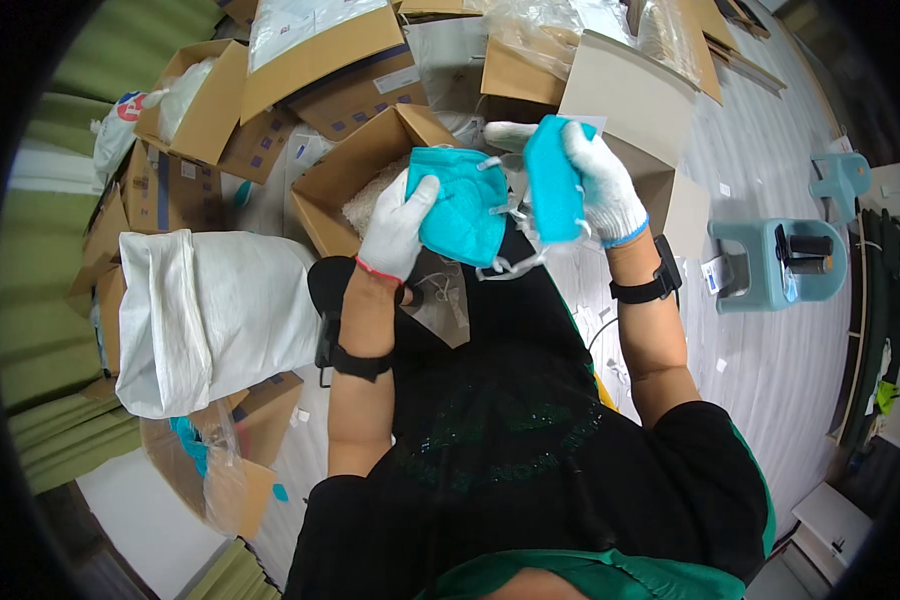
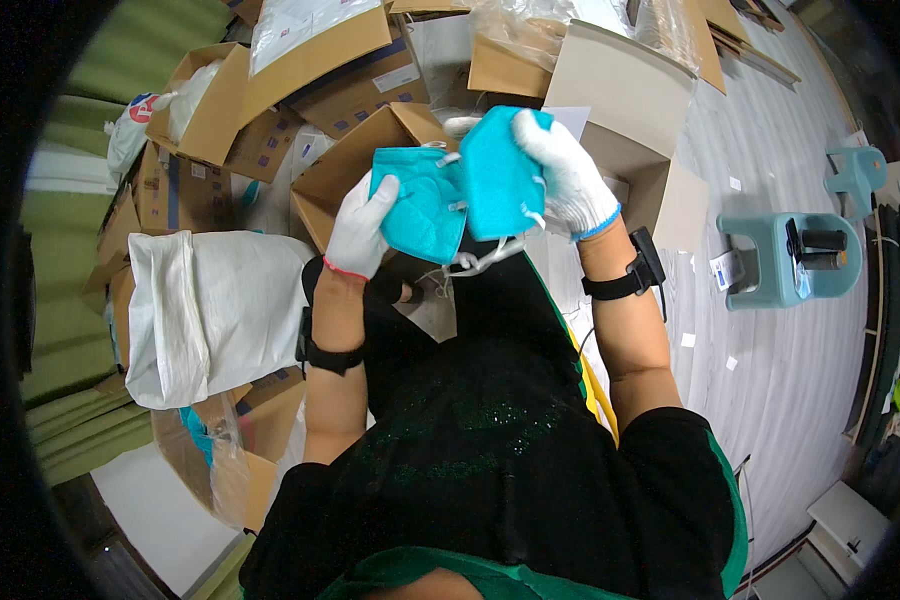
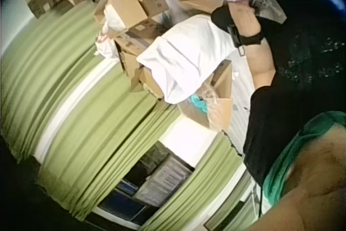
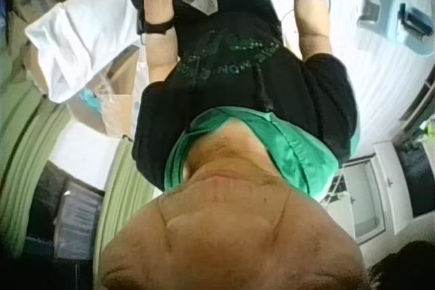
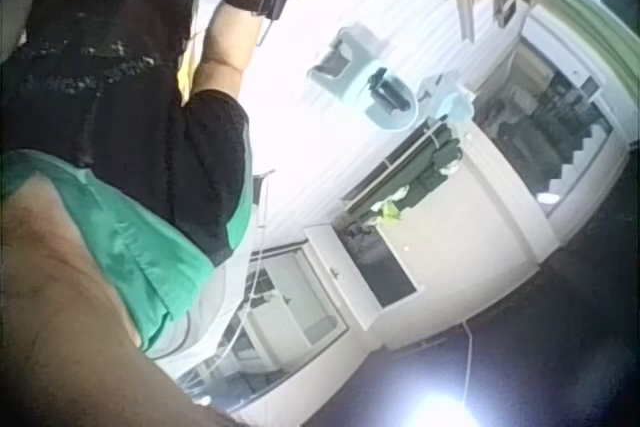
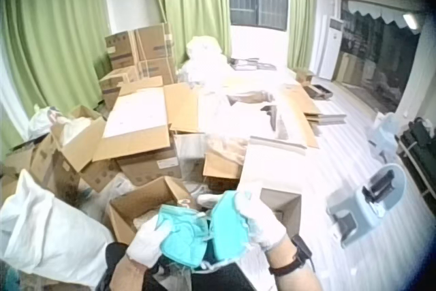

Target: Packing face masks and components from boxes and bags into a specific white sack.

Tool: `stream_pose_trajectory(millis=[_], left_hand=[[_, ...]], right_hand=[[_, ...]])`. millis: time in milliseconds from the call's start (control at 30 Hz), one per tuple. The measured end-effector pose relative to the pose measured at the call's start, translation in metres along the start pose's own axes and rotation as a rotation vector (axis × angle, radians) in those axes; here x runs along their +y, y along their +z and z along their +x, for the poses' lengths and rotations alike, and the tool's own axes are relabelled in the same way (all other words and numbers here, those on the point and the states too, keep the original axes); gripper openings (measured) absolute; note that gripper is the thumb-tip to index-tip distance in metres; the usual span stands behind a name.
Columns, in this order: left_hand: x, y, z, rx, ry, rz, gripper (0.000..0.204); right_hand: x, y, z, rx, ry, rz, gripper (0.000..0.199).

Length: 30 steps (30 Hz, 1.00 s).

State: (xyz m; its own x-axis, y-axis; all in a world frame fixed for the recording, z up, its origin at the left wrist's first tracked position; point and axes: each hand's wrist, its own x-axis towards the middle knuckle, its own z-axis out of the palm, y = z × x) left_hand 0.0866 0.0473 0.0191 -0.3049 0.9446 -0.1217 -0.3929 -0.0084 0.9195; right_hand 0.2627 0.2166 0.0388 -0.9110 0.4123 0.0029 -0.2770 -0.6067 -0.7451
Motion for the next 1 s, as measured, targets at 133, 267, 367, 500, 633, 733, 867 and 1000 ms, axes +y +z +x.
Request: stream_pose_trajectory(millis=[133,267,367,500,633,733,867,1000], left_hand=[[-0.007,-0.009,0.023,-0.088,-0.066,0.358,0.034],[-0.007,-0.023,0.025,-0.161,-0.023,-0.12,0.06],[-0.03,-0.014,0.022,-0.1,-0.122,-0.609,0.086],[-0.059,0.032,0.016,0.315,-0.065,-0.258,0.047],[-0.061,0.032,0.031,0.609,0.261,-0.065,0.031],[-0.048,0.027,0.027,0.702,0.229,-0.12,0.029],[-0.049,0.018,0.026,0.689,0.231,-0.296,0.033],[-0.055,0.017,0.03,0.531,0.028,-0.752,0.041]], right_hand=[[0.023,0.002,0.011,-0.112,-0.023,-0.753,0.039],[0.032,0.015,0.014,0.305,-0.06,-0.682,0.025],[0.049,-0.004,0.028,0.469,-0.242,-0.624,0.04],[0.066,-0.004,0.038,0.549,-0.326,-0.862,0.054],[0.056,-0.006,0.036,0.281,0.035,-0.451,0.038],[0.037,0.007,0.013,0.142,0.377,-0.526,0.027],[0.041,0.006,0.01,0.148,0.345,-0.694,0.028],[0.06,0.006,0.019,0.222,0.234,-0.679,0.028]])
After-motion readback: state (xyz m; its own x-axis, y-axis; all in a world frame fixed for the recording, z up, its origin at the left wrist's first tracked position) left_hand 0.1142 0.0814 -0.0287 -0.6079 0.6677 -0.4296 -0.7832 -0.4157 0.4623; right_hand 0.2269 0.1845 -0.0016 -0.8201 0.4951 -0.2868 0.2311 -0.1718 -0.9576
